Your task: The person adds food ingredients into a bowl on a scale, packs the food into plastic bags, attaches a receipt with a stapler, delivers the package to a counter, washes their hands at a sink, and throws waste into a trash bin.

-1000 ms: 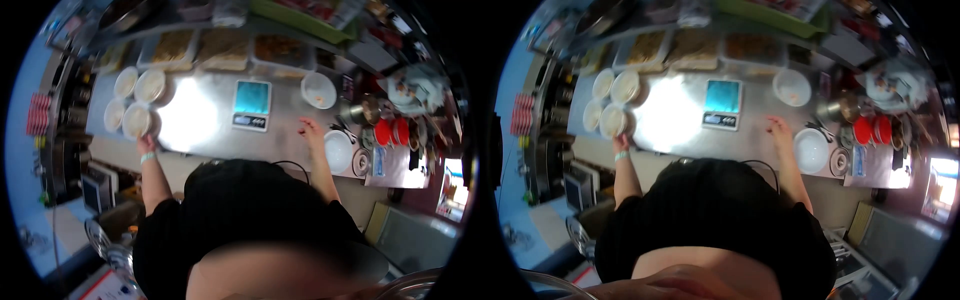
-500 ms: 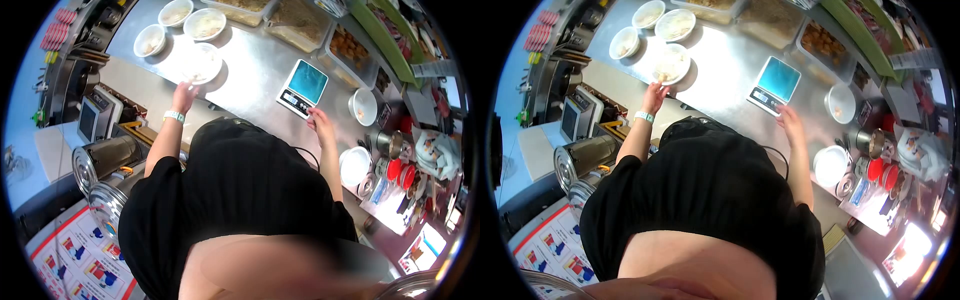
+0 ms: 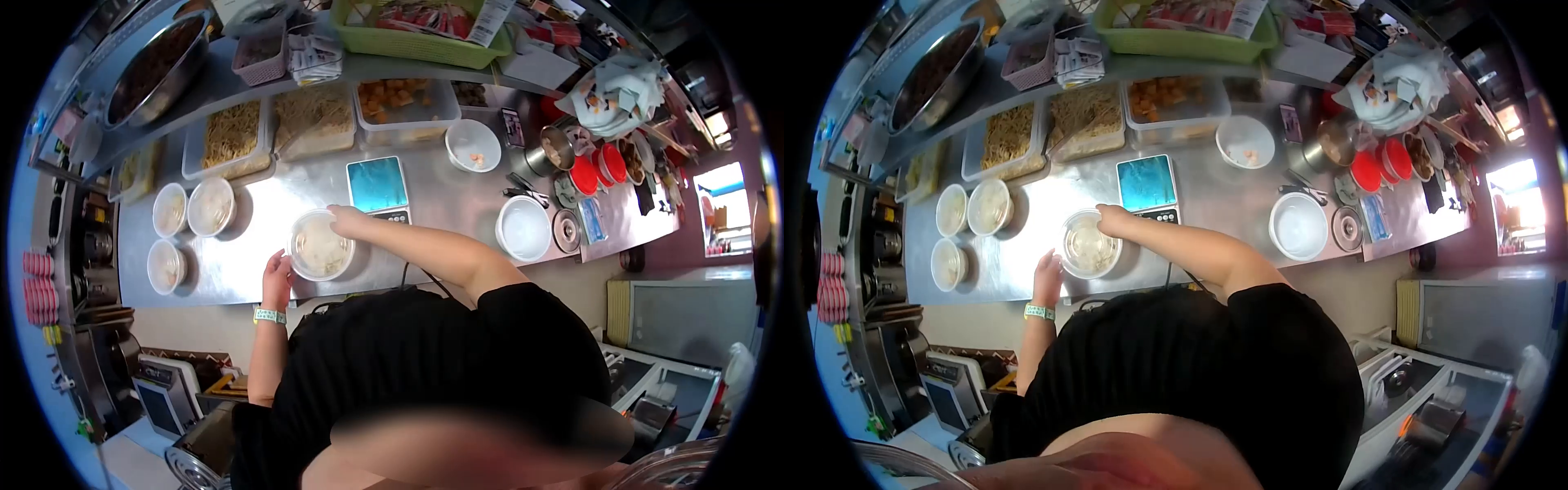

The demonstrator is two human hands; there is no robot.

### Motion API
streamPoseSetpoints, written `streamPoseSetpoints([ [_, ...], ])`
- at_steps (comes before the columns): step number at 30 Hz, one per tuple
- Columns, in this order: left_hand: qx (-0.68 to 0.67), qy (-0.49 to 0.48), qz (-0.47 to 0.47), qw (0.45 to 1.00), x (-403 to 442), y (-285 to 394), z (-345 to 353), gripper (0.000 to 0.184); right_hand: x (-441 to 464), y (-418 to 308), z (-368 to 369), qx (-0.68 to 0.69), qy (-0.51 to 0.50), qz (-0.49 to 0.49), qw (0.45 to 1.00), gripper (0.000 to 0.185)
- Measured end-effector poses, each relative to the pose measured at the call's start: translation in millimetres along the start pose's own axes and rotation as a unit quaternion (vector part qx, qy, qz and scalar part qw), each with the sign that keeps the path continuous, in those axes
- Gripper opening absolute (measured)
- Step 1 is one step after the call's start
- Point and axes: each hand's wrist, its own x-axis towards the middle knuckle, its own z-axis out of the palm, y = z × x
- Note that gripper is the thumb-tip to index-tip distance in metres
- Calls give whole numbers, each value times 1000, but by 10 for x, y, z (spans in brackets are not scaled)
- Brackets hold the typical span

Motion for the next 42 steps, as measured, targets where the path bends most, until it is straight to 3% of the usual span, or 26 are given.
streamPoseSetpoints([
  [1, -59, -3, -21, 998, 4, 10, 33, 26, -12, 34, -48, 0, 4, 2, 1000, 59],
  [6, -79, -14, -44, 996, -18, -72, 119, 26, -138, 191, -188, 47, 11, -114, 992, 48],
  [8, -99, -30, -35, 994, -8, -95, 196, 27, -218, 215, -191, 25, 76, -104, 991, 51],
  [9, -98, -14, -41, 994, 22, -138, 189, 29, -276, 185, -259, 90, 53, -44, 994, 56],
  [10, -109, -22, -52, 992, -57, -30, 246, 30, -308, 161, -294, 70, 44, -25, 996, 61],
  [12, -113, -24, -47, 992, -3, -44, 190, 28, -259, 226, -229, 15, 34, -71, 997, 59],
  [14, -19, -60, -33, 998, 55, -143, 132, 35, -250, 200, -179, 50, 33, -71, 996, 57],
  [18, -102, -59, -33, 992, -72, 52, 333, 41, -190, 147, -121, 101, 57, -36, 993, 53],
  [20, -73, -98, -19, 992, -141, 94, 365, 47, -136, 141, -28, 78, 76, -70, 992, 57],
  [22, -78, -100, -17, 992, -139, 93, 384, 48, -183, -78, -140, -7, 23, -60, 998, 60],
  [32, -130, -66, -33, 989, -205, 72, 397, 46, -27, -123, -11, 3, 47, -154, 987, 56],
  [34, -133, -68, -34, 988, -100, -81, 188, 42, 39, -151, -8, 87, 89, -236, 964, 53],
  [36, -108, -39, -35, 993, -6, -181, 32, 34, 54, -157, -95, 108, 62, -219, 968, 50],
  [38, 48, 21, -32, 998, 27, -182, 13, 29, 18, -94, -269, 316, -46, -146, 936, 34],
  [40, 53, 33, -26, 998, -7, -129, -7, 26, -158, 24, -583, 461, -64, -143, 873, 24],
  [42, 92, 57, -12, 994, -9, -80, -29, 19, -491, 169, -984, 421, 102, -97, 896, 20],
])
